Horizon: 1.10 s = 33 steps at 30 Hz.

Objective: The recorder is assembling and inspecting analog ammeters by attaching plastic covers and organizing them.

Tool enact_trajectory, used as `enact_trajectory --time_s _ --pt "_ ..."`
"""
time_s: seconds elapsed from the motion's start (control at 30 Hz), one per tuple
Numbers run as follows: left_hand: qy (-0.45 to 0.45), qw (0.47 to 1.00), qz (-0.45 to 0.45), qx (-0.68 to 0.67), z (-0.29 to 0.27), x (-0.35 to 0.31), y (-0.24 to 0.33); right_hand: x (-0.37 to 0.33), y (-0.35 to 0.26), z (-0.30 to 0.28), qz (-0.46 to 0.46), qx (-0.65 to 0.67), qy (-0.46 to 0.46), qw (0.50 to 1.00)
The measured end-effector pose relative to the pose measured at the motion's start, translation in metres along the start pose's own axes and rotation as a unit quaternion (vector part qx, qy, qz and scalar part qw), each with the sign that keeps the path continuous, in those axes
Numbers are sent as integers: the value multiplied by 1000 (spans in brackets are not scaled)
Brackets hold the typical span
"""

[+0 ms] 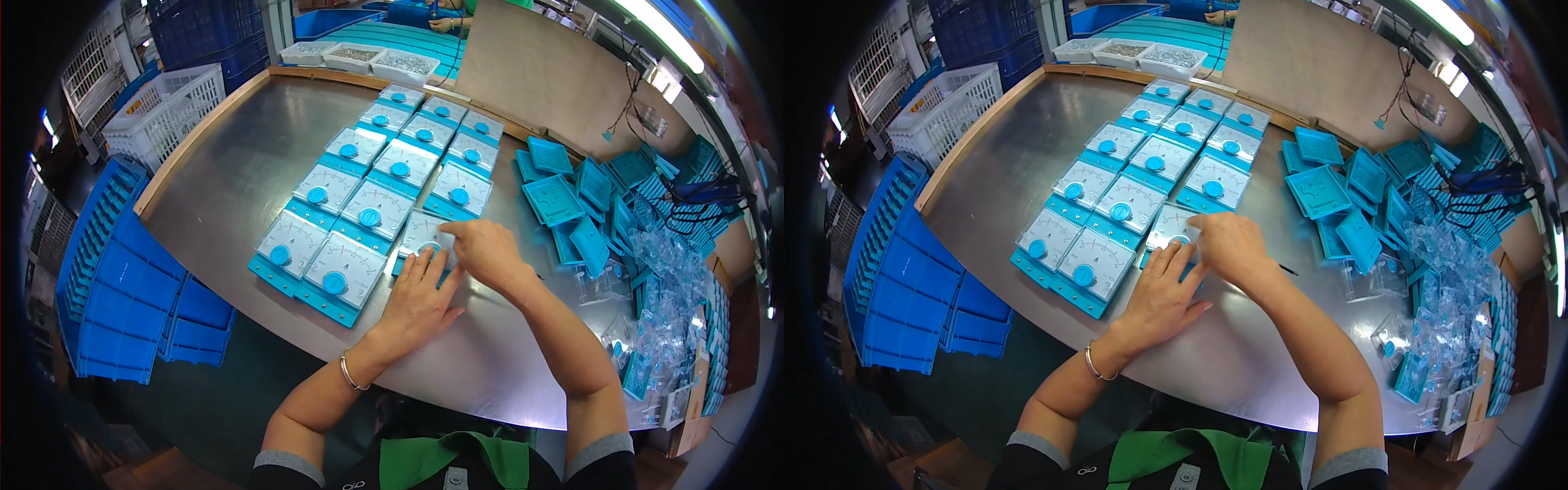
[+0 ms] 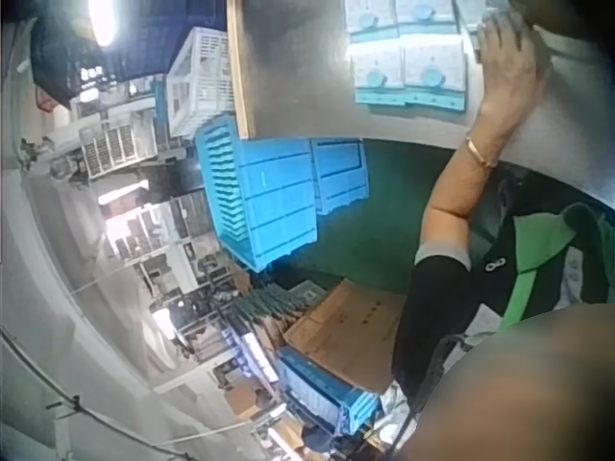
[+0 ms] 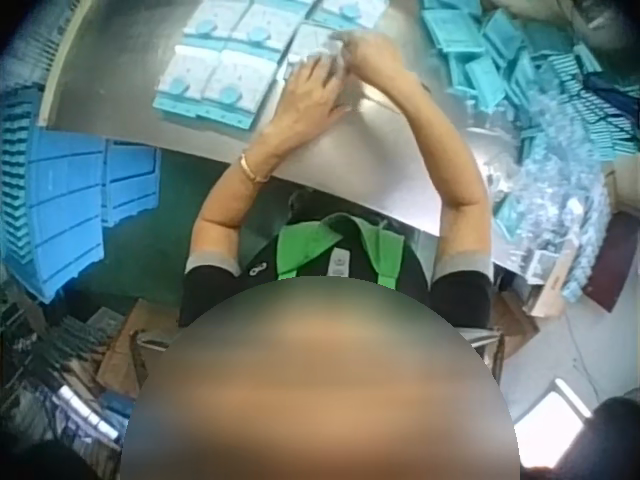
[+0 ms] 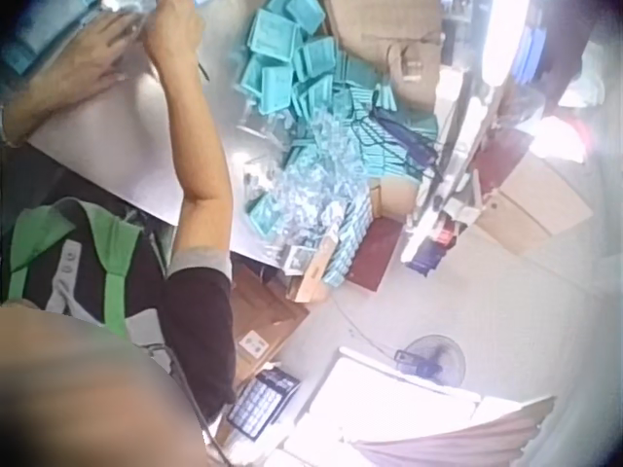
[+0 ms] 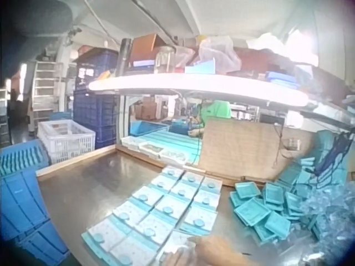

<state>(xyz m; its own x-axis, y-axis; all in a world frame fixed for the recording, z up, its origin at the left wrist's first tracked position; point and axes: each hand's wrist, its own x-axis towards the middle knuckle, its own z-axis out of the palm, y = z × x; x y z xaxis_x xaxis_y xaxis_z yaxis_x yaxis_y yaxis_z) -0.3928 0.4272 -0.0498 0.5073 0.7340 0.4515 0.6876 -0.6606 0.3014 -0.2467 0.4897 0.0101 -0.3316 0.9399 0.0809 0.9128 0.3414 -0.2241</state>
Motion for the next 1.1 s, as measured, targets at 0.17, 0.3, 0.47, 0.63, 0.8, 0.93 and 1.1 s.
enact_trajectory --time_s 0.17,0.3,0.47,0.63,0.8,0.93,1.1 --pt "12 1000 5 -12 -4 5 1 -62 28 -24 40 98 46 993" --pt "-8 1000 7 21 -5 10 12 -157 50 -25 -1 123 102 987" --pt "11 1000 14 -10 -8 -7 18 -289 79 -50 150 64 135 977" --pt "-80 980 146 -109 17 -17 89 -482 114 -34 410 189 120 884" --pt "-219 870 371 -238 76 24 236 -695 105 170 688 139 -114 703" --pt "-308 767 482 -292 140 40 335 -698 72 301 648 516 -164 535" --pt "-353 725 535 -251 187 66 401 -713 70 363 651 526 -166 521"
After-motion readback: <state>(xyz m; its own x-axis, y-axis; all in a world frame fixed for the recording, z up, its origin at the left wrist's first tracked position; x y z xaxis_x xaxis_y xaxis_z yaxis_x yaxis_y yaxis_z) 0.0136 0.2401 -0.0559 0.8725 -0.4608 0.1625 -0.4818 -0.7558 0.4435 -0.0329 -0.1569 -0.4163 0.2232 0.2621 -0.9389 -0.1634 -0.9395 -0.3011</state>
